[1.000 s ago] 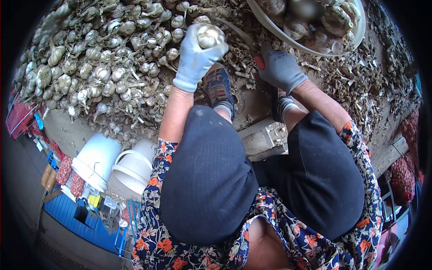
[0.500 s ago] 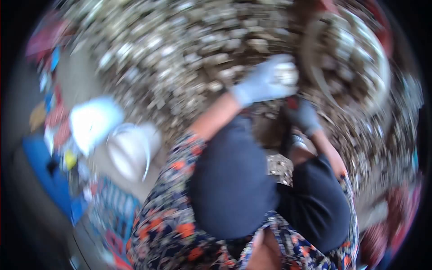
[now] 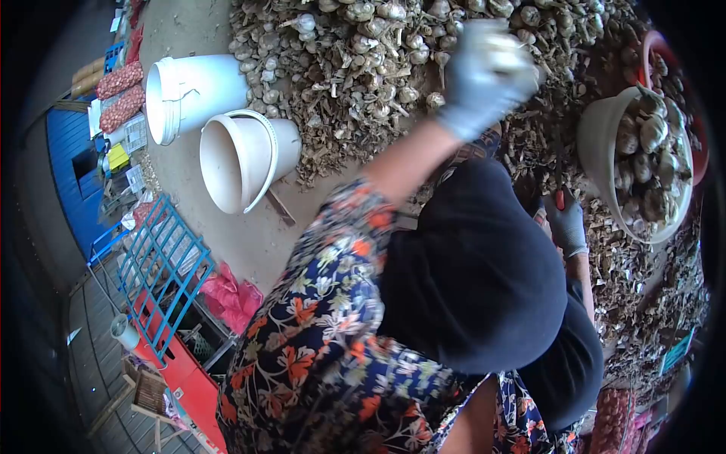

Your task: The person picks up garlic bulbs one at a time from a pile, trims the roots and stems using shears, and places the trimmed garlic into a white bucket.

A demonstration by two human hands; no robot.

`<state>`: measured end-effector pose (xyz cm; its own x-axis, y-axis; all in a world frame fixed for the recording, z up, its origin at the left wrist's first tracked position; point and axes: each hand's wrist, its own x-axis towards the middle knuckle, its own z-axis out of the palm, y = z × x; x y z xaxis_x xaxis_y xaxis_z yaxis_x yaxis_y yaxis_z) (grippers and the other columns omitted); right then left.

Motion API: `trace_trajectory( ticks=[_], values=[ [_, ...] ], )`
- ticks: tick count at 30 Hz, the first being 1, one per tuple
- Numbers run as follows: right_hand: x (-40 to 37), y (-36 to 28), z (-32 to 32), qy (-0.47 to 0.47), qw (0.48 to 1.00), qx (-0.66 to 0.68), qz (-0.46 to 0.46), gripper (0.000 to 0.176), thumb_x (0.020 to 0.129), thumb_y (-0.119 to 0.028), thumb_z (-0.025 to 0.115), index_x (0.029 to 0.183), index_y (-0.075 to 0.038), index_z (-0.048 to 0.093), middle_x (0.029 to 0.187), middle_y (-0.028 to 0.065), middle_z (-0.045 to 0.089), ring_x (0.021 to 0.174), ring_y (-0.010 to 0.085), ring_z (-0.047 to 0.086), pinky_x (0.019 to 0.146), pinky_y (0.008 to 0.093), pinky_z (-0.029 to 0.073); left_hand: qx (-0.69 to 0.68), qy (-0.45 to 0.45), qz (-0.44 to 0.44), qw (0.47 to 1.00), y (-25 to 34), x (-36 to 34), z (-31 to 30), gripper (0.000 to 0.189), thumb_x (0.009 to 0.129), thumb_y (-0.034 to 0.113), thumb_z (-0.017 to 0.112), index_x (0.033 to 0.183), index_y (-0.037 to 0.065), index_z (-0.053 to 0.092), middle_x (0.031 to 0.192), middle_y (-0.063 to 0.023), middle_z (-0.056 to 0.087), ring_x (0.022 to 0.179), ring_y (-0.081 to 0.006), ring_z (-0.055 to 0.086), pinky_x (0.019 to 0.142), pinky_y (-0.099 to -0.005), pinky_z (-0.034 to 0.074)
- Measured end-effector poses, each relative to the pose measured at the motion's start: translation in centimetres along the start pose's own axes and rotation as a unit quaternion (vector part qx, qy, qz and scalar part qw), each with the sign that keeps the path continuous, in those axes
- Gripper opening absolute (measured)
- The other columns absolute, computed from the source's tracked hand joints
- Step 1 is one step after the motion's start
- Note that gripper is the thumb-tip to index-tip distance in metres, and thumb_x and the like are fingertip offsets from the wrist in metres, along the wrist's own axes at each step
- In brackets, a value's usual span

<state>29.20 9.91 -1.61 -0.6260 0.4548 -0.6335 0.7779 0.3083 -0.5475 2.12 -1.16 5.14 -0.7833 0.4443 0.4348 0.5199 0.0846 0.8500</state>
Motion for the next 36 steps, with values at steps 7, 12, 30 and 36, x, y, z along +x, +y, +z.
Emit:
trace_trajectory(
  ticks=[7,12,30,36],
  values=[
    [-2.5,-0.5,-1.1,-0.001,0.999,-0.036,-0.031,0.024,0.082,-0.02,0.055,0.096,-0.001,0.058,0.09,0.0237,0.064,0.087,0.0388,0.063,0.073,0.0462,0.047,0.438,0.09,-0.123,0.886,-9.7,-7.5,-40.2,0.044,0.082,0.026,0.066,0.118,0.003,0.053,0.099,-0.0107,0.062,0.087,-0.0259,0.061,0.072,-0.0412,0.052],
    [-2.6,-0.8,-0.9,-0.031,0.998,-0.005,0.057,0.03,0.077,-0.029,0.059,0.091,-0.003,0.059,0.08,0.0177,0.064,0.074,0.03,0.062,0.068,0.0416,0.047,0.565,0.358,-0.352,0.654,-8.4,-10.7,-49.5,0.054,0.072,0.026,0.078,0.115,0.002,0.055,0.103,-0.0186,0.062,0.095,-0.0331,0.062,0.078,-0.045,0.053],
    [2.6,1.9,-0.2,-0.035,0.985,-0.038,0.162,0.02,0.077,-0.022,0.065,0.084,-0.005,0.058,0.072,0.0008,0.06,0.064,0.0117,0.055,0.058,0.031,0.045,0.558,0.314,-0.328,0.695,-13.7,-11.4,-45.8,0.036,0.076,0.02,0.062,0.107,0.003,0.061,0.086,-0.0147,0.066,0.094,-0.0341,0.056,0.083,-0.0425,0.047],
    [2.9,0.3,-3.2,-0.054,0.986,-0.034,0.154,0.019,0.077,-0.021,0.065,0.084,-0.005,0.058,0.072,-0.0001,0.059,0.063,0.0111,0.055,0.058,0.0303,0.045,0.261,0.149,-0.176,0.937,-9.1,-9.1,-34.8,0.019,0.085,0.017,0.053,0.101,0.009,0.061,0.084,-0.0119,0.062,0.078,-0.0308,0.058,0.072,-0.044,0.047]
  ],
)
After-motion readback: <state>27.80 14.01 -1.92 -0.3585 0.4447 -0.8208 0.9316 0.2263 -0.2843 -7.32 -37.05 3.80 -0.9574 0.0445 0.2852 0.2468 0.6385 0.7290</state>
